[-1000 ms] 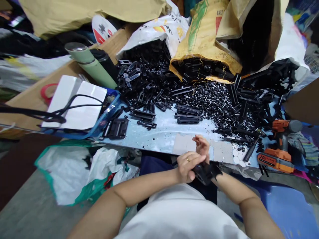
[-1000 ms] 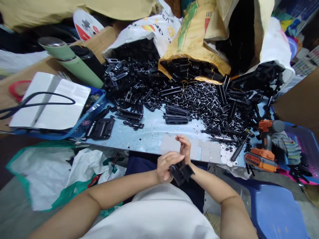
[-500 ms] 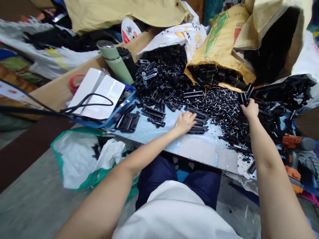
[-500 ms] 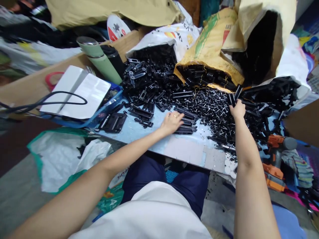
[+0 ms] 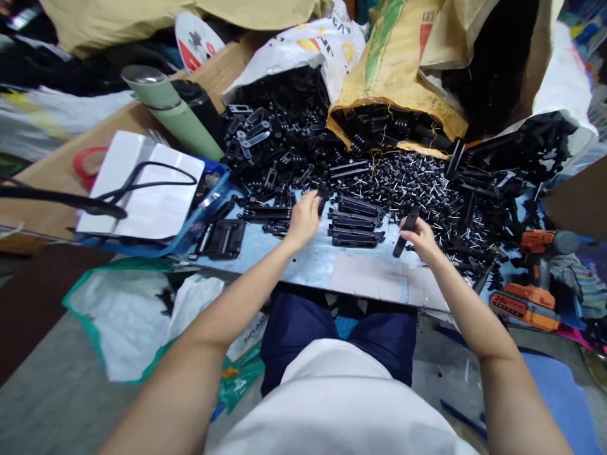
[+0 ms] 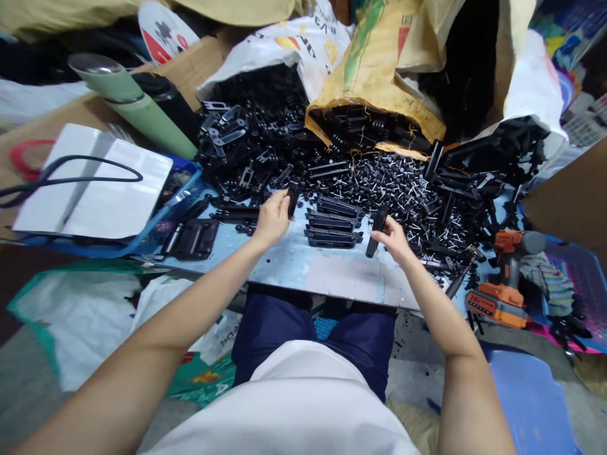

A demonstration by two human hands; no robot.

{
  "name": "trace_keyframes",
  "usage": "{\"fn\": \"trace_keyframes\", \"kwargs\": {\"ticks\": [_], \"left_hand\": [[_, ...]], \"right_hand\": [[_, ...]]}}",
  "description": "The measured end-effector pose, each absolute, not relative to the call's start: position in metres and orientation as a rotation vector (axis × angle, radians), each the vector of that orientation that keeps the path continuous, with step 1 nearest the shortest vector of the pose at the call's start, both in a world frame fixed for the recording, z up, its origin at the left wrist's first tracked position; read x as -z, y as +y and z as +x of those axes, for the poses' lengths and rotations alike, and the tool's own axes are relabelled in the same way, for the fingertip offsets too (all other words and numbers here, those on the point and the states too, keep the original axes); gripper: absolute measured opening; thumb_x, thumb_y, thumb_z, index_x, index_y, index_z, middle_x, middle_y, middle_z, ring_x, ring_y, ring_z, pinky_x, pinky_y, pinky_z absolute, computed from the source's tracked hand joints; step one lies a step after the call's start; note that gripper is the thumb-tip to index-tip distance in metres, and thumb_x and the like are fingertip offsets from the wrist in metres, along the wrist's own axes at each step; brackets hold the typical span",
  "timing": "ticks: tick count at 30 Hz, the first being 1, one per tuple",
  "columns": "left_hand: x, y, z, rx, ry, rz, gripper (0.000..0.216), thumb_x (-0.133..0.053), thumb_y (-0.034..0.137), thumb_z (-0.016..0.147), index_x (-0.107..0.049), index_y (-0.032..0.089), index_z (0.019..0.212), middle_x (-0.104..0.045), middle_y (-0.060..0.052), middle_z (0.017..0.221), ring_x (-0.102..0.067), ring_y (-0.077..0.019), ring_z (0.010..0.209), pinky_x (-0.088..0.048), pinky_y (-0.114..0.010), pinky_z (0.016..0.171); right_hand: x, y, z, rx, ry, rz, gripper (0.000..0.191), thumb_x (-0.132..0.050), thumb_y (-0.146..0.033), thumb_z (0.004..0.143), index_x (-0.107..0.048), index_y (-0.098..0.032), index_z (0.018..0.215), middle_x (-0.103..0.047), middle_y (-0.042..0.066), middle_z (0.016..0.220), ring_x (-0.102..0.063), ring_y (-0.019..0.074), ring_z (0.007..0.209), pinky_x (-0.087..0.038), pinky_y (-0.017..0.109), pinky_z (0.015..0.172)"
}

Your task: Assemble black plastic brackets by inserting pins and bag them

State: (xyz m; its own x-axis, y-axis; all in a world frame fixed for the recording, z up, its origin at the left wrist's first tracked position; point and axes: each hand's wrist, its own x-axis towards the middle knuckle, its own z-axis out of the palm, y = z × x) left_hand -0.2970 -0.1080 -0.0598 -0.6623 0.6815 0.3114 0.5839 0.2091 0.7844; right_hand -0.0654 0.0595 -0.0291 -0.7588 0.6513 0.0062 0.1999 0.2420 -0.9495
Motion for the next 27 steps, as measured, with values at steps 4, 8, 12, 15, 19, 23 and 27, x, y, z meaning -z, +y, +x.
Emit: {"fn": "trace_keyframes", "kwargs": {"ticks": [4, 8, 12, 15, 19, 23, 27], "left_hand": [[0.054, -0.128, -0.237, -1.439, 1.951, 0.901, 0.038, -0.051, 0.045, 0.082, -0.049, 0.016, 0.106, -0.048, 0.006, 0.059, -0.047, -0.0098, 0.048, -0.042, -0.023, 0.052], [0.054, -0.147, -0.206, -1.337, 1.834, 1.01, 0.032, -0.066, 0.039, 0.07, -0.056, 0.017, 0.091, -0.054, 0.004, 0.068, -0.051, -0.0096, 0.056, -0.043, -0.022, 0.056], [0.058, -0.152, -0.191, -1.349, 1.805, 1.087, 0.026, -0.048, 0.037, 0.083, -0.061, 0.017, 0.095, -0.061, -0.004, 0.09, -0.051, -0.0085, 0.054, -0.044, -0.022, 0.052], [0.062, -0.149, -0.181, -1.428, 1.801, 1.104, 0.034, -0.045, 0.035, 0.086, -0.058, 0.018, 0.112, -0.06, -0.007, 0.102, -0.049, -0.0058, 0.05, -0.043, -0.02, 0.048], [0.061, -0.146, -0.174, -1.502, 1.816, 1.135, 0.04, -0.046, 0.036, 0.087, -0.052, 0.02, 0.123, -0.06, -0.006, 0.1, -0.051, -0.0058, 0.052, -0.046, -0.021, 0.052], [0.053, -0.147, -0.175, -1.563, 1.947, 1.337, 0.035, -0.047, 0.031, 0.087, -0.057, 0.018, 0.118, -0.061, -0.006, 0.09, -0.059, -0.0143, 0.081, -0.049, -0.026, 0.075], [0.048, -0.149, -0.167, -1.568, 2.049, 1.451, 0.034, -0.043, 0.03, 0.09, -0.057, 0.017, 0.118, -0.06, -0.006, 0.087, -0.058, -0.0144, 0.081, -0.049, -0.026, 0.074]], "right_hand": [[0.061, 0.016, -0.039, -1.612, -2.039, -0.667, 0.052, -0.071, -0.057, 0.058, -0.049, -0.022, 0.091, -0.061, 0.002, 0.092, -0.06, 0.0189, 0.086, -0.049, 0.035, 0.077], [0.071, 0.008, -0.008, -1.189, -2.362, -0.684, 0.049, -0.062, -0.061, 0.067, -0.053, -0.021, 0.093, -0.06, 0.007, 0.091, -0.059, 0.0215, 0.087, -0.047, 0.04, 0.08], [0.063, -0.001, -0.017, -0.781, -2.846, -0.514, 0.043, -0.053, -0.053, 0.08, -0.06, -0.019, 0.104, -0.061, 0.013, 0.102, -0.053, 0.0273, 0.104, -0.035, 0.05, 0.096], [0.058, -0.014, -0.045, -0.954, -2.787, -0.591, 0.047, -0.038, -0.049, 0.089, -0.053, -0.019, 0.122, -0.061, 0.012, 0.103, -0.055, 0.0237, 0.1, -0.041, 0.045, 0.092], [0.054, -0.024, -0.065, -1.596, -2.399, -0.715, 0.058, -0.02, -0.052, 0.092, -0.03, -0.02, 0.139, -0.061, 0.006, 0.086, -0.059, 0.015, 0.066, -0.052, 0.031, 0.06], [0.045, -0.017, -0.057, -1.636, -2.39, -0.552, 0.061, -0.031, -0.056, 0.088, -0.036, -0.021, 0.138, -0.058, 0.005, 0.086, -0.052, 0.0099, 0.056, -0.051, 0.026, 0.052], [0.036, -0.014, -0.051, -1.377, -2.517, -0.355, 0.053, -0.039, -0.051, 0.088, -0.043, -0.024, 0.134, -0.056, 0.005, 0.094, -0.05, 0.0083, 0.059, -0.052, 0.026, 0.058]]}}
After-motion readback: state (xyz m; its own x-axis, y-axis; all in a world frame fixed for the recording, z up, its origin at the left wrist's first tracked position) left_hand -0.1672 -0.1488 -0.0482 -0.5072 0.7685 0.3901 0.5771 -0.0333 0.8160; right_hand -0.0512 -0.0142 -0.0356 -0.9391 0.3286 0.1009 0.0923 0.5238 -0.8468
